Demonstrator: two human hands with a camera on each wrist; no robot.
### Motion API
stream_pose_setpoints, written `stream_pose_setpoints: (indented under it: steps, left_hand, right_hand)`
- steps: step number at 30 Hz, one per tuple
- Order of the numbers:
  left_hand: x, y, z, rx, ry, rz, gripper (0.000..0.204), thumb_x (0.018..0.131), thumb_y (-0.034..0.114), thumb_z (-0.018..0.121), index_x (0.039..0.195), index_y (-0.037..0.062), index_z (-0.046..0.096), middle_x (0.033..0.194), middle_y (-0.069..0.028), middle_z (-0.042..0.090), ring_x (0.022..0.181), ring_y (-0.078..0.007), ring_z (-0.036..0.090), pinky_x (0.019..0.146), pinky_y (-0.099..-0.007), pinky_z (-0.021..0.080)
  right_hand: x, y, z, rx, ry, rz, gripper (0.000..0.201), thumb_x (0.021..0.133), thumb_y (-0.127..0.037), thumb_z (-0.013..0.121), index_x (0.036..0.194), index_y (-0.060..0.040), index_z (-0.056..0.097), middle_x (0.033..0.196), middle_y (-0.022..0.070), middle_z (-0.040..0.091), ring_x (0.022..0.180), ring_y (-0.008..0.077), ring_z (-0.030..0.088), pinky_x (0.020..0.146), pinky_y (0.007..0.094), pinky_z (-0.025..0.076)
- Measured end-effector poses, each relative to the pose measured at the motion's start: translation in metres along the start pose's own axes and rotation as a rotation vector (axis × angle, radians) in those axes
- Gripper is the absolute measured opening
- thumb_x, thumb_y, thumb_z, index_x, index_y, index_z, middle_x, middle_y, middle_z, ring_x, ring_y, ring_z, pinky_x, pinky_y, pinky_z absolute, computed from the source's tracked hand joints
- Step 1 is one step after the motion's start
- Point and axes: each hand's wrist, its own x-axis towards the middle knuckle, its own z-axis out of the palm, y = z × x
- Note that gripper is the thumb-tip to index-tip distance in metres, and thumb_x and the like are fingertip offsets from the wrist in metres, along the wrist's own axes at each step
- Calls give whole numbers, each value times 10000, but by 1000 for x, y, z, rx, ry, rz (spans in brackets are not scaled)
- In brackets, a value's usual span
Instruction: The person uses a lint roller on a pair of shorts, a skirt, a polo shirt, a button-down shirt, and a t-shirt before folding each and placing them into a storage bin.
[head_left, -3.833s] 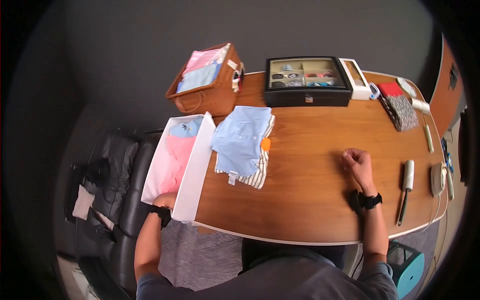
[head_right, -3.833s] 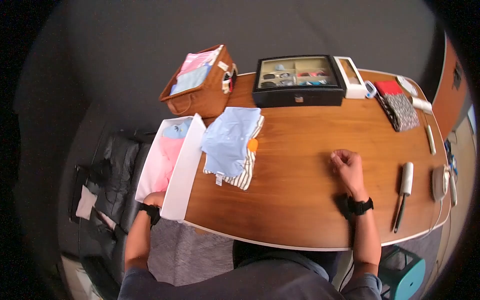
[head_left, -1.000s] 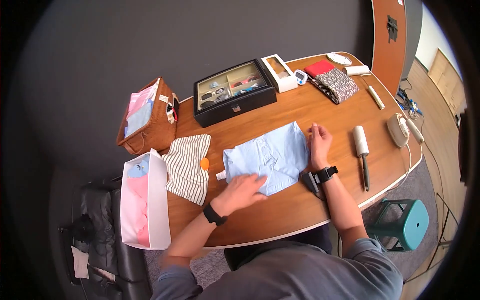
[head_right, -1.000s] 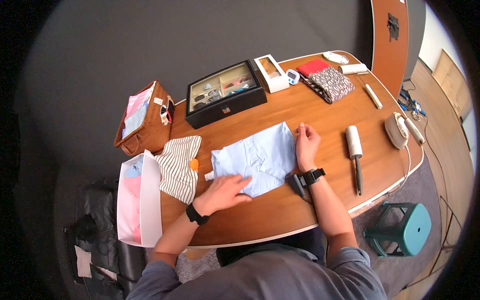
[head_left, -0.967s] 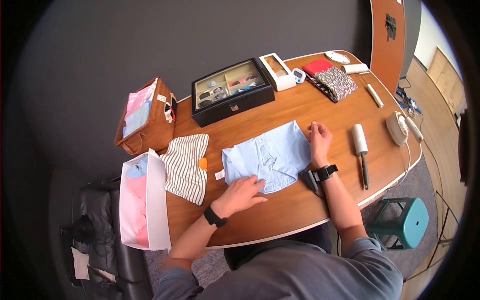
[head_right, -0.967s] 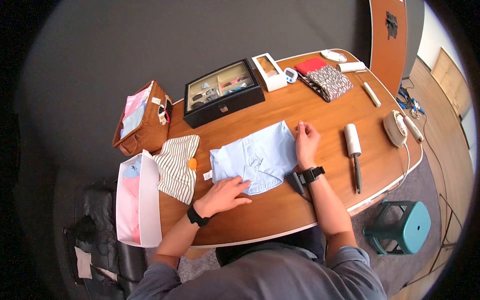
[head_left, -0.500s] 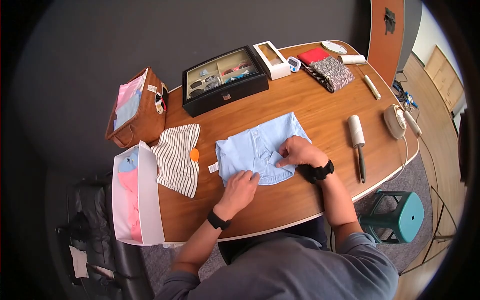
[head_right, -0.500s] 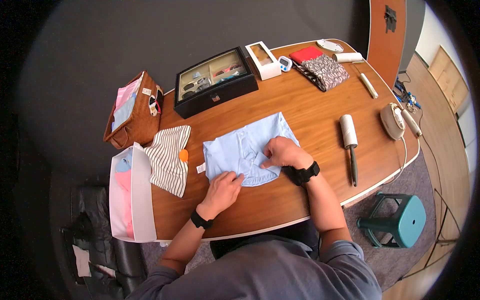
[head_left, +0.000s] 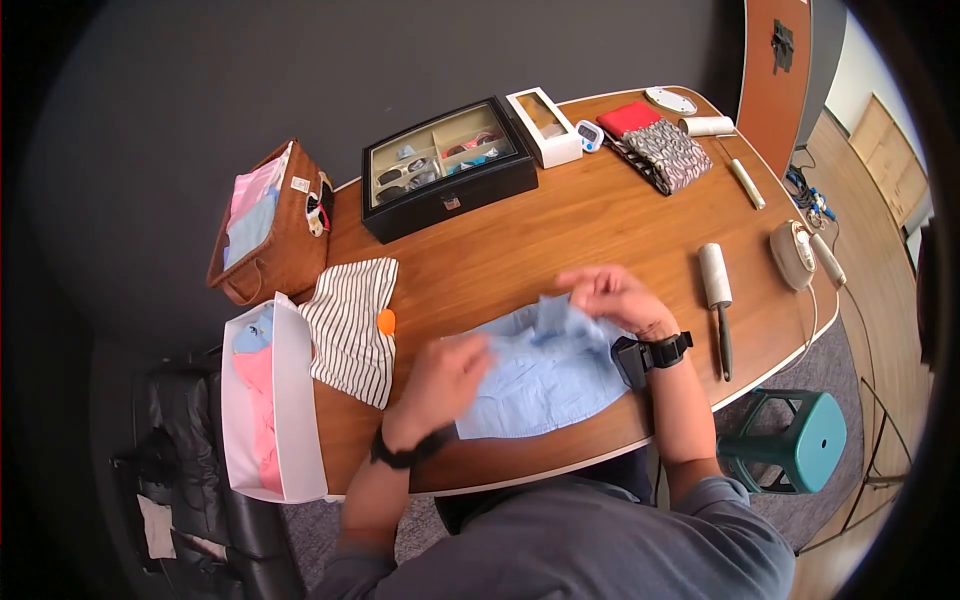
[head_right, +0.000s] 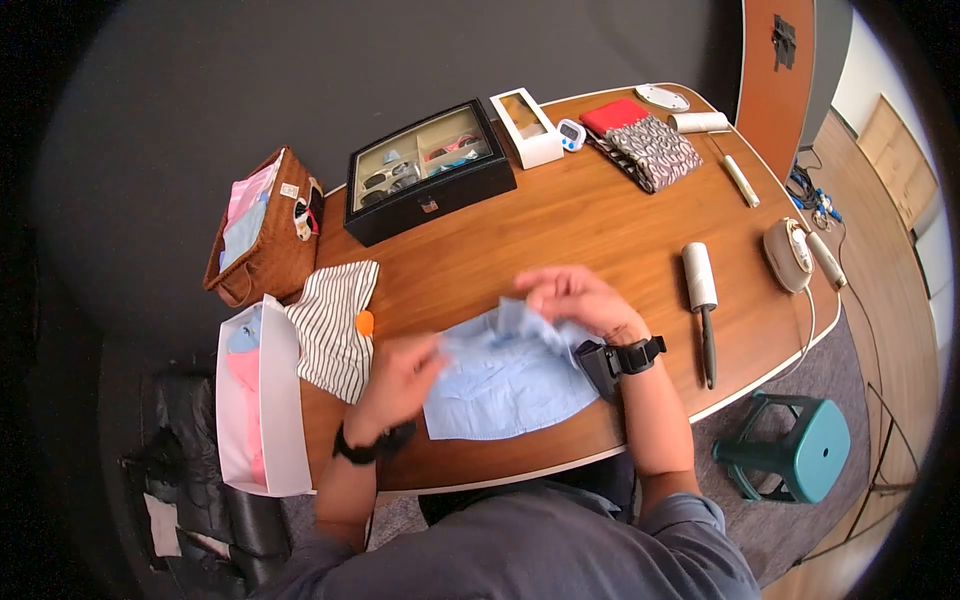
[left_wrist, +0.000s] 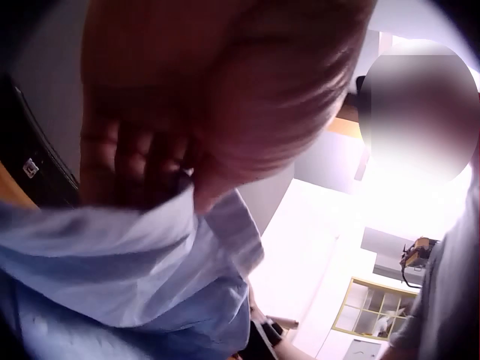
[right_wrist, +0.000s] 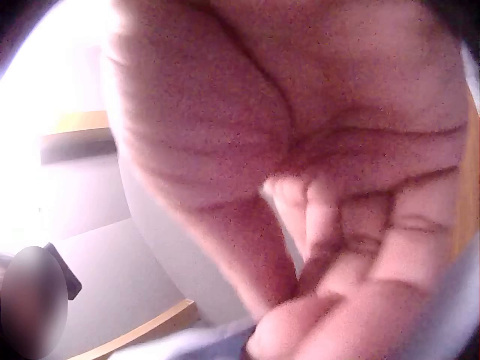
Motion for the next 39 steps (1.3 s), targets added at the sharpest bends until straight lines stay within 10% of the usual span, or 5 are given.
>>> stream_pose_setpoints:
  steps: [9, 15, 21, 26, 39]
  left_hand:
    - [120, -99, -26, 194, 500, -201, 394, 899, 211, 667, 1175, -59, 591, 1012, -236, 651, 870, -384, 649, 746, -444, 518]
    - [44, -61, 8, 250, 149, 88, 371, 818, 152, 742, 1135, -13, 638, 1107, -161, 644, 1009, -325, 626, 861, -395, 509]
    - [22, -35, 45, 272, -51, 54, 538, 820, 152, 729, 1305, 5, 550, 1376, -156, 488, 1172, -350, 548, 950, -416, 486]
    - [24, -42, 53, 337, -207, 109, 182, 807, 67, 682, 970, 0, 635, 1009, -138, 599, 969, -332, 596, 793, -444, 504]
    - [-26, -193, -103, 157, 599, -344, 173, 720, -99, 502, 806, -14, 625, 745, -68, 648, 684, -165, 605, 680, -296, 485]
  right_hand:
    - [14, 17, -38, -192, 832, -504, 278, 938, -192, 665, 1062, 57, 659, 949, 92, 716, 841, 108, 618, 782, 258, 494]
    - [18, 27, -10, -822, 508, -256, 129, 865, -95, 713, 939, 11, 706, 786, 62, 678, 689, 102, 599, 615, 260, 474]
    - [22, 28, 21, -1057, 293, -321, 450, 730, 28, 693, 1172, -22, 626, 1351, 130, 573, 812, 292, 685, 717, 379, 553]
    - [32, 32, 28, -1315, 183, -259, 407, 773, -46, 685, 1166, 10, 591, 1365, 141, 545, 903, 379, 657, 780, 438, 540]
    - [47, 60, 19, -1530, 199, -320, 269, 808, -195, 714, 890, 26, 584, 1102, 165, 606, 827, 358, 646, 730, 421, 546]
